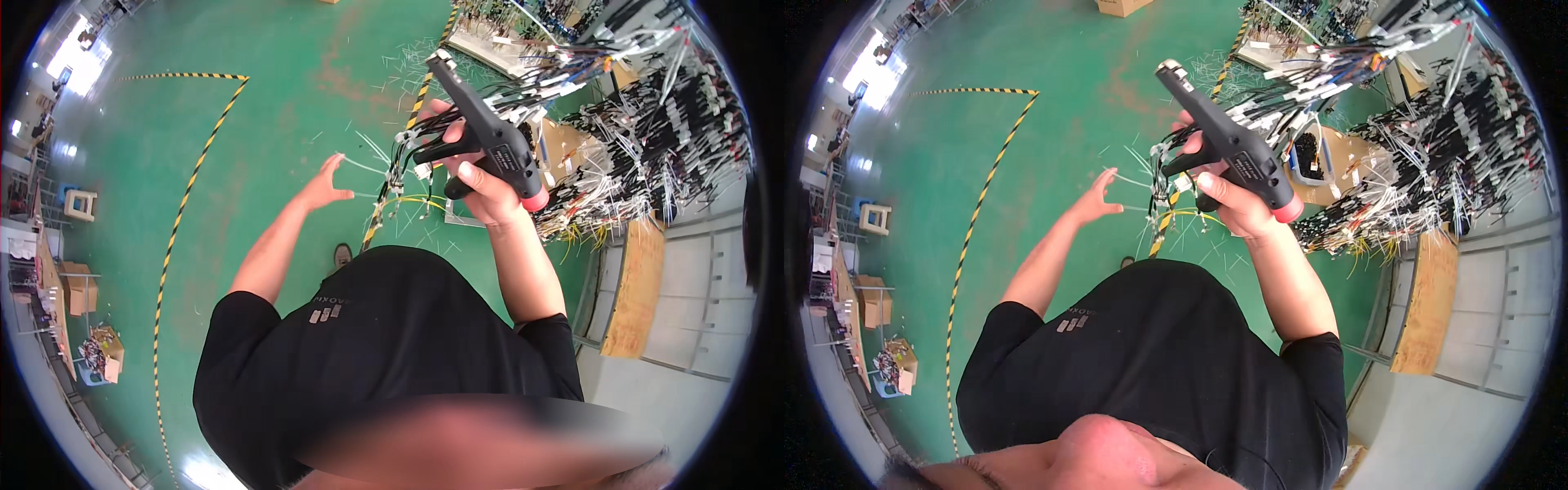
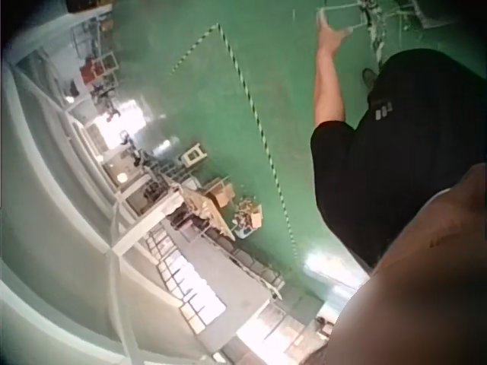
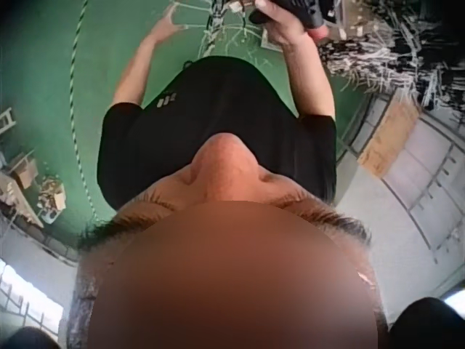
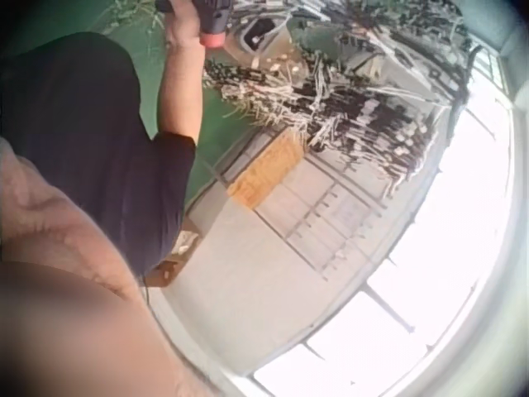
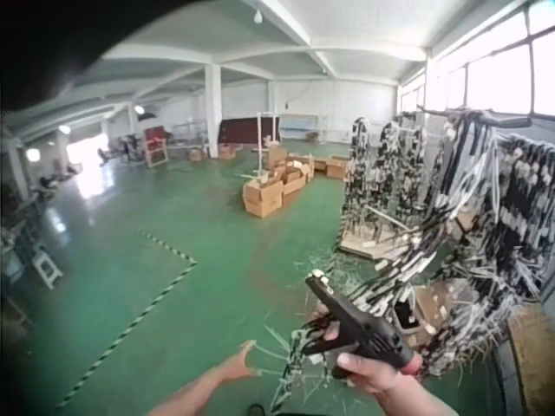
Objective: Tighten and trim cable ties on wire bundles using a specialized tensioning tool.
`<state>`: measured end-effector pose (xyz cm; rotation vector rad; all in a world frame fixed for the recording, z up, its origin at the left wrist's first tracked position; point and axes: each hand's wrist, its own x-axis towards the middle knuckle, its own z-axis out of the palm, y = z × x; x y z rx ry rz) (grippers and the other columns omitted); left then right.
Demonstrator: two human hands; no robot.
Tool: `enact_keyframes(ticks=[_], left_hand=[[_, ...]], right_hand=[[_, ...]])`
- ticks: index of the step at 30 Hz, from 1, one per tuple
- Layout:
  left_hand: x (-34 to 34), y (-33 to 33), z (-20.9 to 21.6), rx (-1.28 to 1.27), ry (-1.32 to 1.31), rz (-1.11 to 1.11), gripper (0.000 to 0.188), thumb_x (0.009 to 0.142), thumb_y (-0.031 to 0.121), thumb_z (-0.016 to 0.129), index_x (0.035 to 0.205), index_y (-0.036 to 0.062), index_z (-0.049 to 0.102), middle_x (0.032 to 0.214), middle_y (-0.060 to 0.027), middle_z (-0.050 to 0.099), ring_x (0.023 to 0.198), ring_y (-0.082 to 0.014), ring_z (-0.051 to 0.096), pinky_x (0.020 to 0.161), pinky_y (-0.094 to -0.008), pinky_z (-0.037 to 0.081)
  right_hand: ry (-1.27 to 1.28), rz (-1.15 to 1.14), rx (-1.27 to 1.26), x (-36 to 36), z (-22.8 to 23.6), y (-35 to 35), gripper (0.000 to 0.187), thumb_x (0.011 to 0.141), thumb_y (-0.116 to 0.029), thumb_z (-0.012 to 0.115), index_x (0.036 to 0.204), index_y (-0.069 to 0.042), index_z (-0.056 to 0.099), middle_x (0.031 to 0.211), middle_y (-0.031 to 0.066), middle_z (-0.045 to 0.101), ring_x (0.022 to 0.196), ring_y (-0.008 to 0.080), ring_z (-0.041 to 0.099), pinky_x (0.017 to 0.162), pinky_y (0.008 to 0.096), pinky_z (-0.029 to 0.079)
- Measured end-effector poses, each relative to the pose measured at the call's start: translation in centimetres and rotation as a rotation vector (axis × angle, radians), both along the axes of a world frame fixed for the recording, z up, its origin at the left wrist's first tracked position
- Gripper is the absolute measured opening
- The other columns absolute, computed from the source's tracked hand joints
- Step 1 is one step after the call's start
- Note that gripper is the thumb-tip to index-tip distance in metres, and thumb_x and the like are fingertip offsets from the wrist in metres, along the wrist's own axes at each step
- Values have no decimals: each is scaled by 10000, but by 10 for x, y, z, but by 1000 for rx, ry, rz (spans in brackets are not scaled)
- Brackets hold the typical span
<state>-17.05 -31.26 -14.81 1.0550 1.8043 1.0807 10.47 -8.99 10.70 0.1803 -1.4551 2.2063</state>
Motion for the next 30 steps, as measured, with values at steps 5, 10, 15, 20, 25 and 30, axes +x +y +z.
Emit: enact_keyframes(ticks=[5, 10, 15, 20, 25, 30], left_hand=[[49, 34, -2, 185, 128, -215, 1402, 656, 451, 1004, 1721, 96, 164, 1789, -199, 158, 1656, -350, 171, 1345, -462, 195], [65, 93, 36, 412, 130, -218, 987, 665, 365, 1014, 1496, 88, 560, 1566, -118, 559, 1515, -293, 472, 1251, -450, 374], [81, 89, 64, 252, -435, -342, 247, 849, 72, 857, 1030, 21, 696, 1009, -93, 756, 899, -200, 745, 894, -363, 589], [51, 48, 45, 319, -797, -174, 158, 1048, 156, 663, 998, 28, 587, 633, -33, 571, 505, -129, 552, 604, -340, 554], [18, 12, 80, 253, -1035, -108, 250, 1101, 269, 642, 992, 45, 621, 622, -8, 552, 468, -109, 528, 572, -329, 553], [1, -13, 136, 140, -881, -92, 336, 1093, 340, 651, 931, 46, 634, 613, -39, 599, 432, -144, 537, 630, -363, 586]], right_hand=[[-69, -75, -17, -12, 11, -14, 562, 844, -225, 899, 1288, -53, 601, 1597, 204, 475, 1543, 414, 400, 1236, 621, 385], [-38, -57, -197, -28, 33, -30, 527, 904, -239, 842, 1341, -90, 588, 1578, 239, 499, 1551, 444, 380, 1211, 694, 383], [16, -96, -148, -47, 32, -32, 518, 884, -230, 858, 1319, -109, 603, 1650, 256, 403, 1566, 443, 345, 1227, 704, 345], [-202, 0, 347, -20, -21, 20, 814, 775, -260, 902, 1464, 50, 599, 1680, 277, 380, 1537, 369, 406, 1264, 560, 306], [-267, 186, 620, -5, -89, 39, 535, 858, -190, 836, 1324, 22, 681, 1659, 201, 476, 1540, 304, 423, 1251, 462, 302], [-425, 116, 223, 21, -117, 24, 852, 839, -71, 776, 1615, -13, 431, 1264, 69, 674, 1224, 223, 606, 1176, 410, 393]])
